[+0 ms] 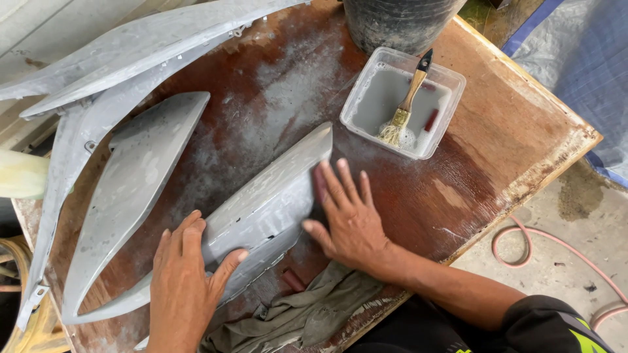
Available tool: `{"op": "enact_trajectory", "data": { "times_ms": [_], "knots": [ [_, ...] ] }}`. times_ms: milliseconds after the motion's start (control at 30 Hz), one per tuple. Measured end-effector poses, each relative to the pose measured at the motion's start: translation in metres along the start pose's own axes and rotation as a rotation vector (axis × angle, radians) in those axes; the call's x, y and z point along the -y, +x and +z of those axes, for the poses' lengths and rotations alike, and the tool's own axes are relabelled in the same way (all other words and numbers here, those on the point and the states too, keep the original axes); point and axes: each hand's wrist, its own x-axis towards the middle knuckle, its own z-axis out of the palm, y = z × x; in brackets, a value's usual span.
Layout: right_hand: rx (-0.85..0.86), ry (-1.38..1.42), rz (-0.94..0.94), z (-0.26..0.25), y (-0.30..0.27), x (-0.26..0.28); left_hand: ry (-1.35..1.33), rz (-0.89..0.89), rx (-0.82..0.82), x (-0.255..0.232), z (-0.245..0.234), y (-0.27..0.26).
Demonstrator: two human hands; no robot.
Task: The person sands a gray car fender on a wooden table using a sanding block. They hold the part with one hand and sand the surface with the other, occasionally dipping the sanding block into a container of water. Other car parts, a bucket, and a brush are visible on the table.
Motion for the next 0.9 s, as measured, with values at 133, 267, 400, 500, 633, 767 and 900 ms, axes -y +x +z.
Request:
{"op": "enact_trajectory", "data": {
  "times_ms": [133,267,400,500,633,767,900],
  "knots": [
    [-0.016,0.185,-0.123,-0.022,-0.014,0.019,-0.006,0.066,0.075,-0.010,-0.005,0.009],
    [-0.005,0.092,-0.051,-0.003,-0.001,0.001,0.010,0.135,0.078,-0.015,-0.003,0.015],
    [-0.103,0.177,0.014,-0.015,0.012,-0.008,-0.026,0.145,0.067,-0.015,-0.002,0.016],
    [-0.015,0.094,0.045,0.000,0.005,-0.003,-0.026,0.136,0.106,-0.016,0.000,0.017],
    [-0.002,0.106,-0.094,-0.003,-0.015,0.012,-0.065,0.138,0.132,-0.017,-0.001,0.022],
    [0.006,0.092,-0.012,0.002,0.005,-0.003,-0.047,0.173,0.110,-0.016,0.000,0.021],
    [-0.076,0.192,0.026,-0.014,0.017,-0.008,-0.035,0.188,0.095,-0.014,0.002,0.021]
  ]
}}
